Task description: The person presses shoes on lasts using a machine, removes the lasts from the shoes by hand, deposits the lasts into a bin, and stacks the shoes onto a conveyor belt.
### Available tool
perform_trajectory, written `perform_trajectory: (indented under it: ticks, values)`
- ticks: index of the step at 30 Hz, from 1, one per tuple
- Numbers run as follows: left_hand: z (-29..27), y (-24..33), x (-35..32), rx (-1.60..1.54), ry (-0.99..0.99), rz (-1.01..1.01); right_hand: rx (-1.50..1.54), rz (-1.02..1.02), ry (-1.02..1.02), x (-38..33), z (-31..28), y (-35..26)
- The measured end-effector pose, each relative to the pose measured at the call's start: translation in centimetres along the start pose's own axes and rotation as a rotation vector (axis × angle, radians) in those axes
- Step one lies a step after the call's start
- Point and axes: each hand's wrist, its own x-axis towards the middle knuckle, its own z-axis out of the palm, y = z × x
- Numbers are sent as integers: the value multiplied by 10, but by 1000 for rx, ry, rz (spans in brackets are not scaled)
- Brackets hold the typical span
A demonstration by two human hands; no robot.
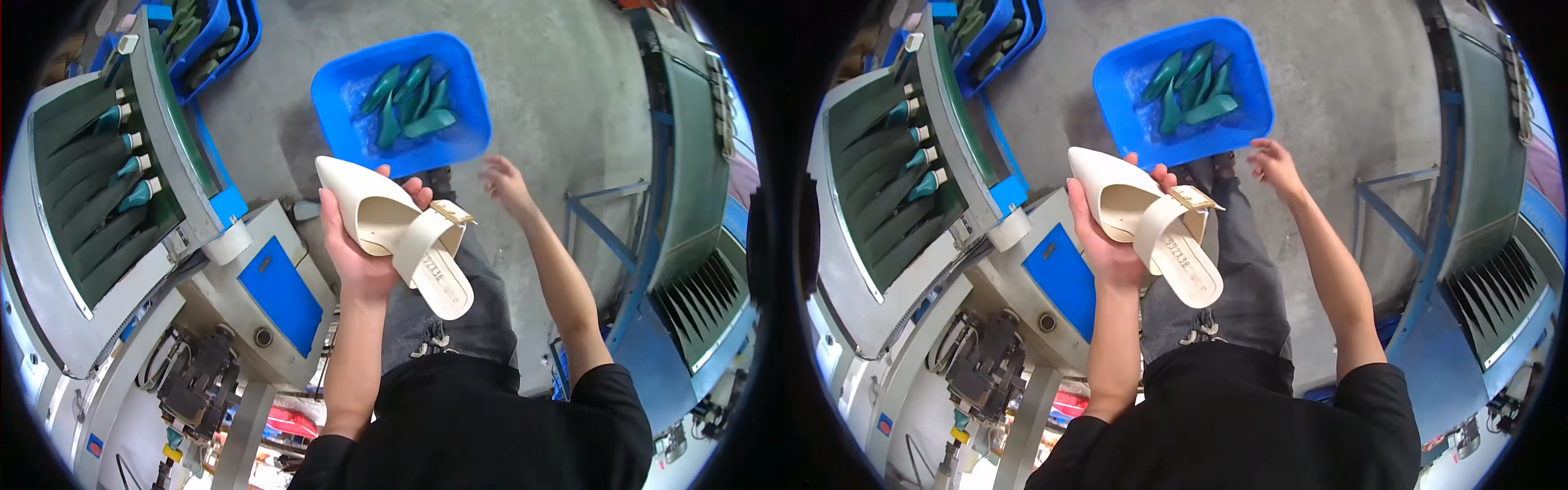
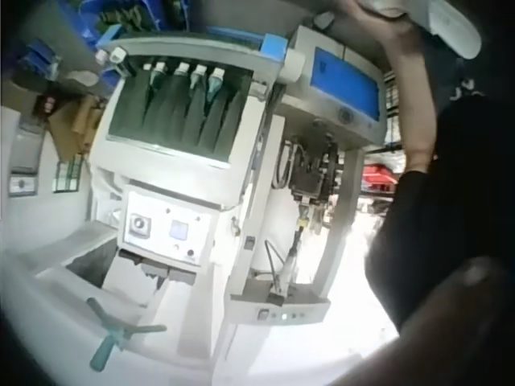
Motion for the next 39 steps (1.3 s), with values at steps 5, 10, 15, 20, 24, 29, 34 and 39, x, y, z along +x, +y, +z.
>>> perform_trajectory:
  ticks: [5,10,15,20,24,29,34,39]
  values:
    - [65,-24,-3,55,-75,-8,448,-85,-588,-139,-17,-83]
    - [139,-93,19,124,-126,-111,263,-360,-503,-225,-44,-144]
    - [175,-149,81,440,-179,-131,434,-425,-230,-222,-145,-184]
    - [186,-199,149,771,-275,-154,696,-713,526,-156,-439,-267]
    - [137,-212,186,822,354,-188,844,-930,721,-55,-677,-383]
    - [72,-196,147,1188,423,-213,830,-906,920,45,-820,-496]
    - [51,-208,146,1289,720,-220,743,-794,1164,136,-890,-475]
    - [90,-219,143,1197,786,-212,822,-708,1199,107,-882,-459]
